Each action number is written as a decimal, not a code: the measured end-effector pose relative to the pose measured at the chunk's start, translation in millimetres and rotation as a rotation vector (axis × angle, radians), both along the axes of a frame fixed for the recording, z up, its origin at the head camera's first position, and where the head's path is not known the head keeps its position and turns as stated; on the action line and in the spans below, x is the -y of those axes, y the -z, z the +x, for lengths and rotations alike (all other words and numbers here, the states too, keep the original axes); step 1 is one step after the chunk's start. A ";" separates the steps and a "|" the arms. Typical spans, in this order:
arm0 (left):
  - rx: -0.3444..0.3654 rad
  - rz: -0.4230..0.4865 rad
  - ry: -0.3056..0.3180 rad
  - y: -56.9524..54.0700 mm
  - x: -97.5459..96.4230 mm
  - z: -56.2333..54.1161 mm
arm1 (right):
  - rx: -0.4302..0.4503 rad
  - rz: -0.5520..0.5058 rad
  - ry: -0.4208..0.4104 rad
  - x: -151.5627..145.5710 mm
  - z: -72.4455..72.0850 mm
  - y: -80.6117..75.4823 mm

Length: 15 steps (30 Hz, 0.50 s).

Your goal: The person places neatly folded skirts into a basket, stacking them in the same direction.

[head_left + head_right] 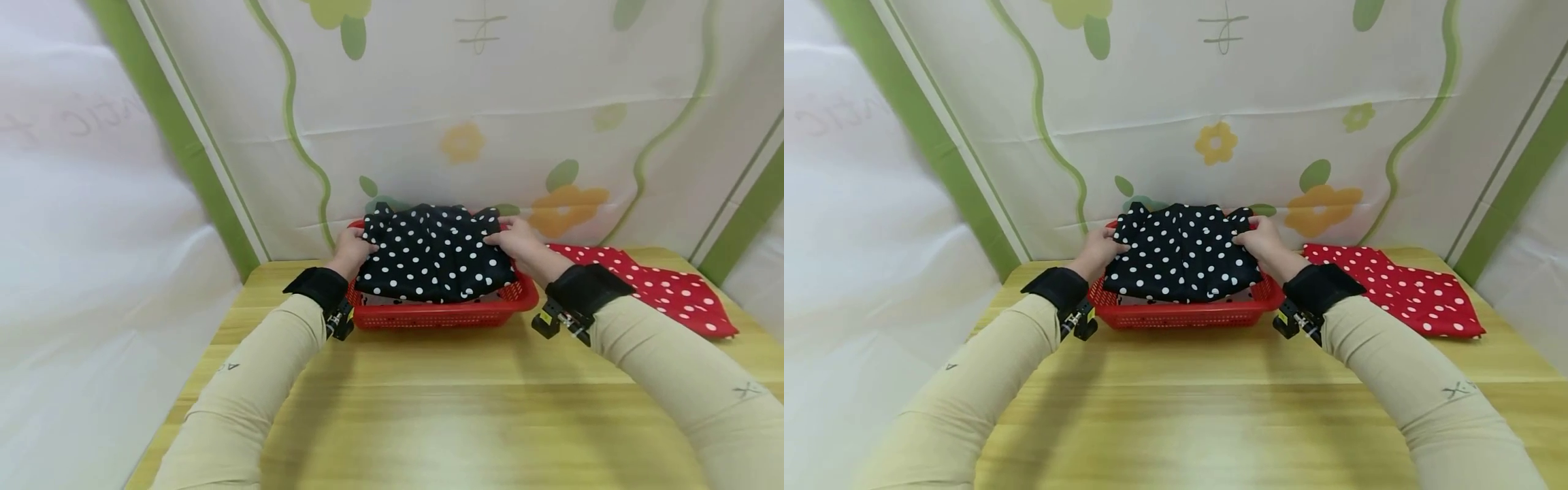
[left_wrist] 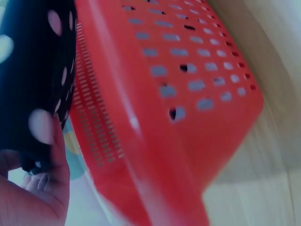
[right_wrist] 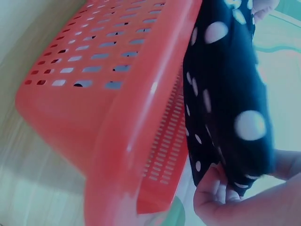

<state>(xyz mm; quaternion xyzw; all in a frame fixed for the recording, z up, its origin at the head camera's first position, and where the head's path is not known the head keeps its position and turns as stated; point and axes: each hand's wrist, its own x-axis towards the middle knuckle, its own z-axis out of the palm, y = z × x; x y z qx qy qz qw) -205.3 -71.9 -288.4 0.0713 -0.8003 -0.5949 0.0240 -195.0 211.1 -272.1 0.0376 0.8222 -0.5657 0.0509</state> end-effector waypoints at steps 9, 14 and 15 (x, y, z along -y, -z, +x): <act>-0.059 0.025 -0.007 13.6 -9.2 -2.8 | -0.029 0.008 0.024 -2.9 -3.3 10.8; -0.008 -0.010 -0.028 22.9 -10.0 -0.4 | -0.008 0.054 0.000 -3.6 -5.7 20.4; 0.008 -0.020 -0.034 24.6 -10.2 -0.3 | 0.003 0.055 -0.007 -4.0 -6.1 22.1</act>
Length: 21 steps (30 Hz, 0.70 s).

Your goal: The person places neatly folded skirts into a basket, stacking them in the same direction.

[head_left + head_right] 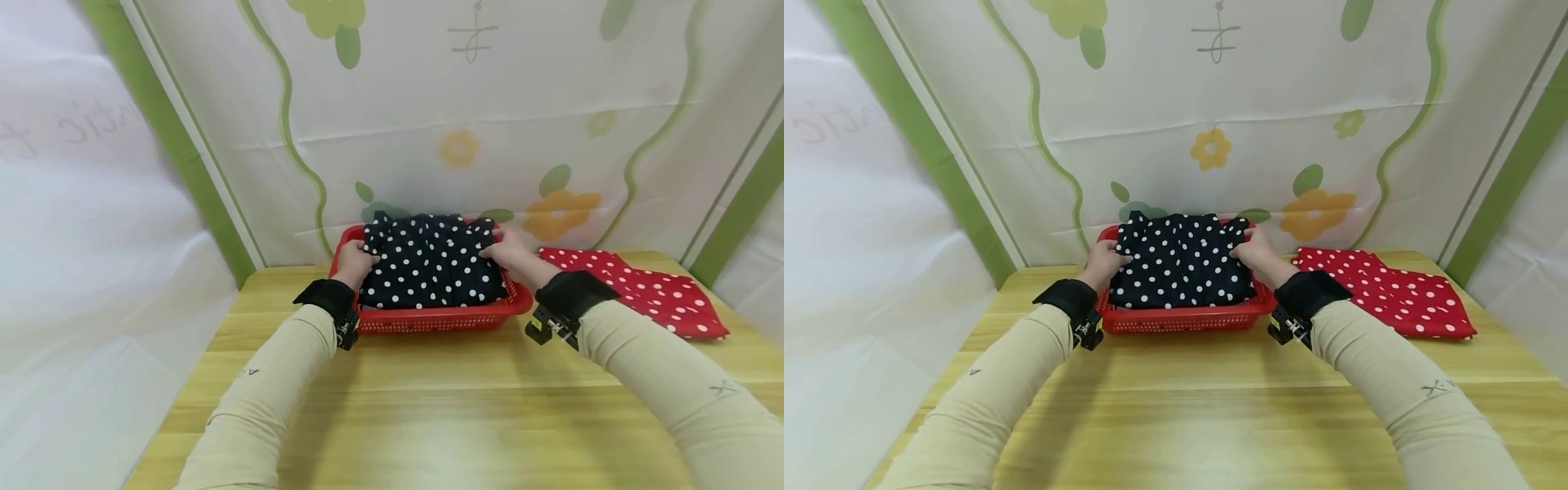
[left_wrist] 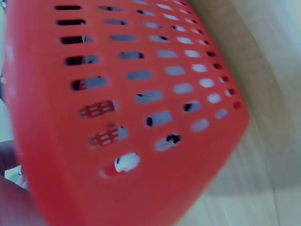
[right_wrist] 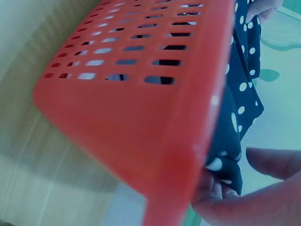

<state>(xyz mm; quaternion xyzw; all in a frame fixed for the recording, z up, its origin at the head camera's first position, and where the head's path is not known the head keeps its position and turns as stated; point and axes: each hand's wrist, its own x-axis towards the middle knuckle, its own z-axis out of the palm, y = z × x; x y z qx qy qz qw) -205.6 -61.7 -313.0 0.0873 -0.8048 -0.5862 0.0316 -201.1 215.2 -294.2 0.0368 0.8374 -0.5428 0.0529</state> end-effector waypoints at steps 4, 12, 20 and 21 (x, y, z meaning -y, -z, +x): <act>0.065 -0.078 0.001 6.0 -1.5 -0.5 | 0.052 -0.018 -0.031 -1.9 -1.2 5.2; 0.155 -0.128 0.042 17.9 1.5 -3.1 | 0.079 -0.002 -0.071 -3.4 -3.6 15.8; 0.163 -0.112 0.136 12.0 14.4 -1.2 | 0.068 0.034 -0.098 -3.0 4.0 9.0; 0.153 -0.111 0.149 9.4 17.4 -0.2 | 0.041 0.032 -0.103 -4.2 5.3 6.1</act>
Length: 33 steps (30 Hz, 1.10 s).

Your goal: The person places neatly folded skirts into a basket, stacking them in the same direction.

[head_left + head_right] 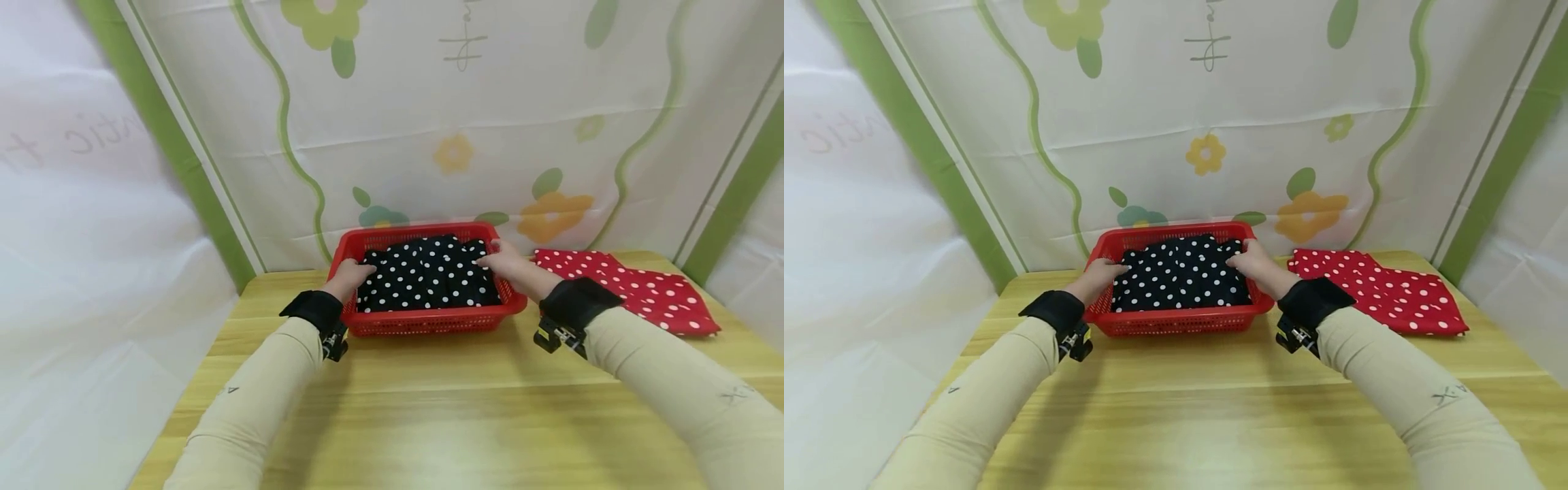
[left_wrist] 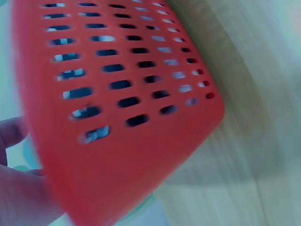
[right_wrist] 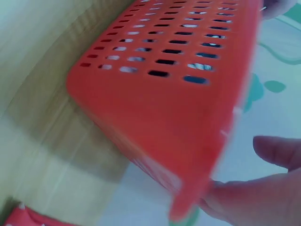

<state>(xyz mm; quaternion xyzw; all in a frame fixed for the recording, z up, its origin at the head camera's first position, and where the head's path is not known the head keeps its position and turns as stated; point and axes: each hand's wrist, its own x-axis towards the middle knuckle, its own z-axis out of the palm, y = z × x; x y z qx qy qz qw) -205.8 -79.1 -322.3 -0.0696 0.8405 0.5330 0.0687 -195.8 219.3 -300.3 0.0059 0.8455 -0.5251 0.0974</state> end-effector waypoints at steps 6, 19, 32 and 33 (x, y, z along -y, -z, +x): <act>-0.052 0.040 0.083 -11.4 17.3 8.3 | -0.150 -0.014 -0.043 -11.9 9.0 -13.3; -0.171 -0.074 0.223 -15.3 24.9 35.2 | -0.251 0.155 -0.168 -37.7 26.9 -15.0; -0.230 -0.222 0.309 -16.6 51.5 81.7 | -0.315 0.373 -0.229 -57.7 56.4 -3.4; -0.232 -0.226 0.310 -15.4 53.3 85.1 | -0.315 0.385 -0.231 -58.6 58.9 -2.5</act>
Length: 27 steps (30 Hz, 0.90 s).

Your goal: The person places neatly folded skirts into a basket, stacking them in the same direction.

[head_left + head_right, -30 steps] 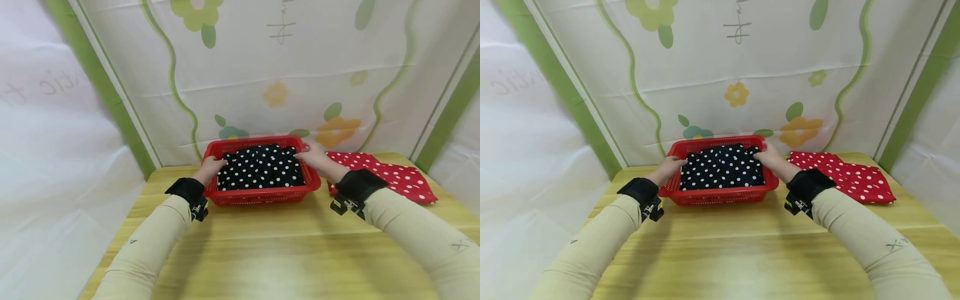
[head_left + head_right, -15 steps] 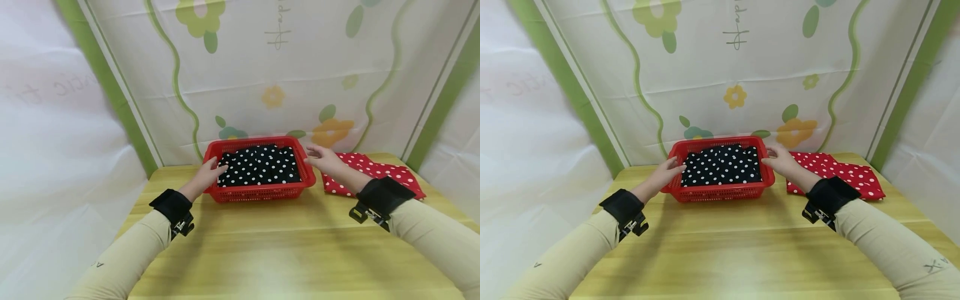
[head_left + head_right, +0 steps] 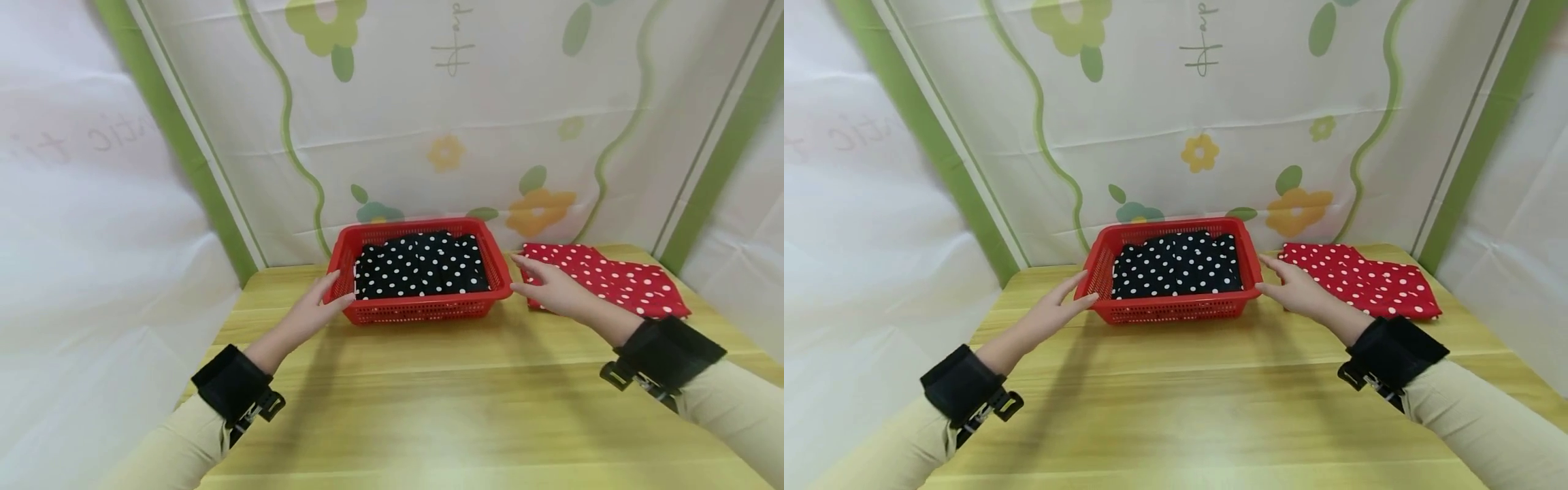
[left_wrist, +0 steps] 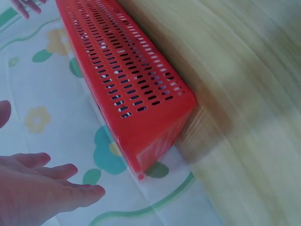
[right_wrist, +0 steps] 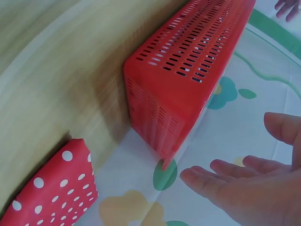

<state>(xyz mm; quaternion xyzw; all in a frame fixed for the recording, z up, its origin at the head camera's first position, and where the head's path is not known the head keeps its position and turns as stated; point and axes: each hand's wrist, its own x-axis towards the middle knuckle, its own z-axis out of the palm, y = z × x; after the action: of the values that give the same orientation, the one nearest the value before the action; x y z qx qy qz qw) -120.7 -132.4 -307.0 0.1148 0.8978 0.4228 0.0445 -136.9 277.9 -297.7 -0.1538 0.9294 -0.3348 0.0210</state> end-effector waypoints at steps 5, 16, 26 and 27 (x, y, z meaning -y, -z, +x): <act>-0.009 -0.027 0.013 16.4 -4.6 17.9 | -0.009 0.050 0.013 -9.2 15.0 4.1; -0.037 -0.021 0.055 50.9 -19.9 41.6 | -0.020 0.022 -0.012 -11.4 33.7 19.7; 0.014 -0.032 0.051 72.6 -18.4 52.3 | -0.037 0.031 -0.035 -10.2 49.9 39.6; 0.013 -0.035 0.049 73.5 -18.5 53.1 | -0.035 0.034 -0.033 -10.2 51.3 40.8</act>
<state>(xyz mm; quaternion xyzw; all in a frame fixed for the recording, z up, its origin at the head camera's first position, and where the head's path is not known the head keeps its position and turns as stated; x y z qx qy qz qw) -67.6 -113.9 -380.5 0.1329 0.9017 0.4067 0.0627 -85.6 288.2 -338.5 -0.1744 0.9326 -0.3156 0.0129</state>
